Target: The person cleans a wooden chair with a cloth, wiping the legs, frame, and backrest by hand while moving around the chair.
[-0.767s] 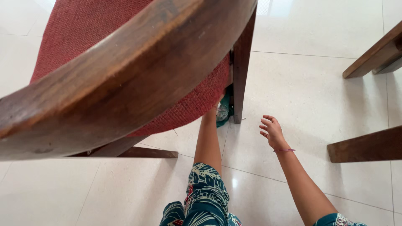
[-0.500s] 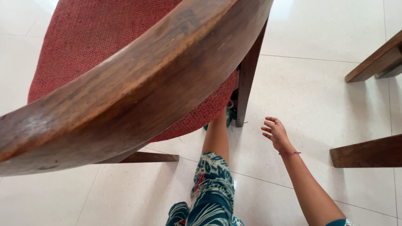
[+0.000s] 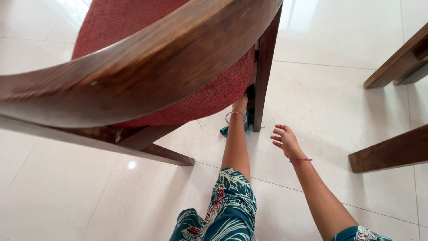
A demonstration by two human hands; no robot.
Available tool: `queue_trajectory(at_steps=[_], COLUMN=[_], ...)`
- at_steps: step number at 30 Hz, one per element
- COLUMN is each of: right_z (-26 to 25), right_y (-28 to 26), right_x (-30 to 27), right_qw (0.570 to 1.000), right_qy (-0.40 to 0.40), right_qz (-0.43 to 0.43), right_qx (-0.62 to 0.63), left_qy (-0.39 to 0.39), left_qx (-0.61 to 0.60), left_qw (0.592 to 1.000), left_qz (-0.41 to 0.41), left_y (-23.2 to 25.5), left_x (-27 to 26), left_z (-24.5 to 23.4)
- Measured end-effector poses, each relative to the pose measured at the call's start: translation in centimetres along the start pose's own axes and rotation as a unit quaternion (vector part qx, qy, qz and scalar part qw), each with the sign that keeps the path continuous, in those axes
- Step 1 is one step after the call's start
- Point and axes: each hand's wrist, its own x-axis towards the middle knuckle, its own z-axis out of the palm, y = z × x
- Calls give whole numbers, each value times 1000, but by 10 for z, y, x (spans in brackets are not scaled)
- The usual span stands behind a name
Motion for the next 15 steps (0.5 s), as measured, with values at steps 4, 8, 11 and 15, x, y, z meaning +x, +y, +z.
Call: queue_trajectory(at_steps=[4,8,11,15], right_z=[5,22,44,84], right_y=[-1,-5,-33,-93], right_x=[-12,-20,-21,-39], right_qw=[1000,995,927,857], right_qy=[-8,-27,11,44], right_qz=[-12,-81,-349,-454], right_qx=[7,-52,-134,-241], left_qy=[-33,-60,-82,-8], left_qx=[-363,-358,-439,-397], left_qw=[925,924,880,914], left_qz=[-105,-120,-162,-84], left_y=[-12,1,-11,-54], left_x=[-27,-61,-65,-51], left_z=[7,-3,10,55])
